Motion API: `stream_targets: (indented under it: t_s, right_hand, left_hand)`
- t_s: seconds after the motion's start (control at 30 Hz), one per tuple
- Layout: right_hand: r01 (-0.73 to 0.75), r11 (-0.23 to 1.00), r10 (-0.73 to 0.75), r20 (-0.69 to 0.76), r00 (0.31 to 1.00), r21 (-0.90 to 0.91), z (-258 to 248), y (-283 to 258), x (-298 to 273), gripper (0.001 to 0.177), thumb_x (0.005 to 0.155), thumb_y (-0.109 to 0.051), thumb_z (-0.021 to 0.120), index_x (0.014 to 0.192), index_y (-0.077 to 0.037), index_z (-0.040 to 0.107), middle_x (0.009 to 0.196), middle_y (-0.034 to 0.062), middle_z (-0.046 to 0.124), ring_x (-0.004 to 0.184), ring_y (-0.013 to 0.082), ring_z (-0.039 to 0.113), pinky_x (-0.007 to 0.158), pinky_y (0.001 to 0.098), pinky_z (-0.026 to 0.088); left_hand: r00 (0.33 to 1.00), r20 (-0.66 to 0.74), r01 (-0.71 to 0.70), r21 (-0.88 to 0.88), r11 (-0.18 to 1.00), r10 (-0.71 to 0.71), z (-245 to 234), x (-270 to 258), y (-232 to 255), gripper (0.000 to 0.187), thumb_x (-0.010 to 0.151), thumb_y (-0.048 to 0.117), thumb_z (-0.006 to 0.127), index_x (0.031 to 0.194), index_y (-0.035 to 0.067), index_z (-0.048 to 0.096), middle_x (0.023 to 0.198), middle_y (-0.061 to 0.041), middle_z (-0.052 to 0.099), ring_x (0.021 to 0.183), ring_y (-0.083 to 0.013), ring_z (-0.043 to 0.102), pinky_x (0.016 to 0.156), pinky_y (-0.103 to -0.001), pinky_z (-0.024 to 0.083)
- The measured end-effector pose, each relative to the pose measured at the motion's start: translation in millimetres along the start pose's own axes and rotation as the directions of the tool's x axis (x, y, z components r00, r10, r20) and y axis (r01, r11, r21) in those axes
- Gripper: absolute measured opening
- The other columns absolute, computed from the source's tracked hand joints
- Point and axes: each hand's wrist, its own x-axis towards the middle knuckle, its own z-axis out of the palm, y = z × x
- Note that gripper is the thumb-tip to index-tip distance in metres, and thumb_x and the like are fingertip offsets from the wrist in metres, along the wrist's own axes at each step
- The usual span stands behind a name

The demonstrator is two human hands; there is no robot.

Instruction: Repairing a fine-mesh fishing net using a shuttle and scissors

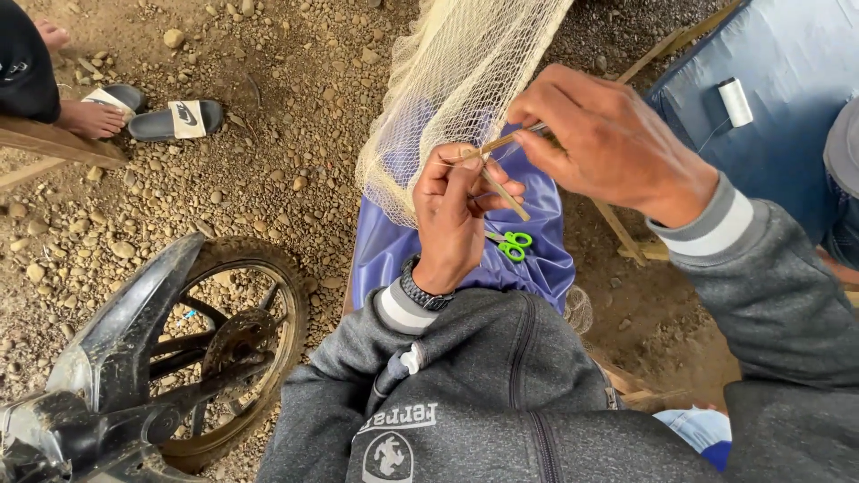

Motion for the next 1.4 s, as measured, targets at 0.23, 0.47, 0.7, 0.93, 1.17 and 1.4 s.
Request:
stream_targets:
  t_s: [0.23,0.47,0.7,0.93,1.17,1.4]
  right_hand:
    - [0.055,0.998,-0.052,-0.201,0.978,0.009,40.7,-18.4,0.6,0.034,0.114,-0.030,0.046,0.120,0.003,0.050,0.108,0.0189,0.052,0.090,0.0293,0.057,0.080,0.0401,0.056]
    - [-0.176,0.963,0.248,-0.410,0.878,0.206,93.0,-37.8,7.5,0.030,0.108,-0.034,0.065,0.136,-0.021,0.064,0.102,0.0075,0.034,0.099,0.0255,0.040,0.084,0.0361,0.044]
    - [-0.073,0.983,0.173,-0.716,0.677,0.169,54.8,-82.9,14.8,0.009,0.097,-0.008,0.077,0.105,-0.011,0.078,0.125,0.0132,0.046,0.117,0.0314,0.046,0.105,0.0566,0.048]
    - [-0.011,0.933,0.278,-0.700,0.658,0.359,-5.2,-99.3,-31.5,0.019,0.115,-0.014,0.044,0.115,-0.001,0.057,0.113,0.0165,0.050,0.078,0.0226,0.050,0.063,0.0322,0.049]
    - [-0.348,0.937,0.348,0.003,0.937,0.004,6.4,-126.9,-43.7,0.006,0.098,-0.019,0.072,0.093,-0.016,0.069,0.070,-0.0027,0.063,0.052,0.0093,0.054,0.043,0.0285,0.047]
    - [-0.077,0.979,0.096,-0.088,0.992,0.191,57.0,-187.3,-12.7,0.009,0.103,-0.006,0.055,0.109,-0.001,0.060,0.077,0.0033,0.053,0.063,0.0213,0.056,0.054,0.0364,0.047]
  left_hand:
    - [0.990,-0.025,-0.136,0.041,0.990,0.137,-5.4,3.5,-10.8,0.008,0.102,0.008,0.062,0.108,0.003,0.060,0.089,-0.010,0.063,0.069,-0.0206,0.068,0.056,-0.029,0.062]
    - [0.915,0.129,-0.404,0.322,0.856,0.383,-10.3,10.8,-7.4,0.020,0.104,0.030,0.064,0.104,0.010,0.060,0.075,0.004,0.049,0.065,-0.0064,0.040,0.058,-0.025,0.038]
    - [0.876,0.213,-0.483,0.364,0.797,0.433,-8.1,13.4,-3.8,0.007,0.105,0.009,0.054,0.111,0.006,0.058,0.094,-0.008,0.064,0.077,-0.0200,0.072,0.066,-0.029,0.065]
    - [0.898,0.217,-0.438,0.346,0.830,0.384,-5.7,13.2,-7.7,0.011,0.110,0.006,0.047,0.106,0.000,0.054,0.088,-0.019,0.068,0.079,-0.0285,0.076,0.064,-0.035,0.068]
    - [0.898,0.239,-0.432,0.331,0.839,0.368,-8.0,12.6,-7.6,0.013,0.111,0.011,0.049,0.109,-0.001,0.054,0.093,-0.021,0.067,0.083,-0.0315,0.075,0.073,-0.041,0.071]
    - [0.875,0.297,-0.461,0.272,0.845,0.382,-14.6,-4.6,-3.8,0.011,0.111,0.011,0.051,0.113,0.000,0.050,0.096,-0.024,0.067,0.088,-0.0355,0.075,0.079,-0.046,0.069]
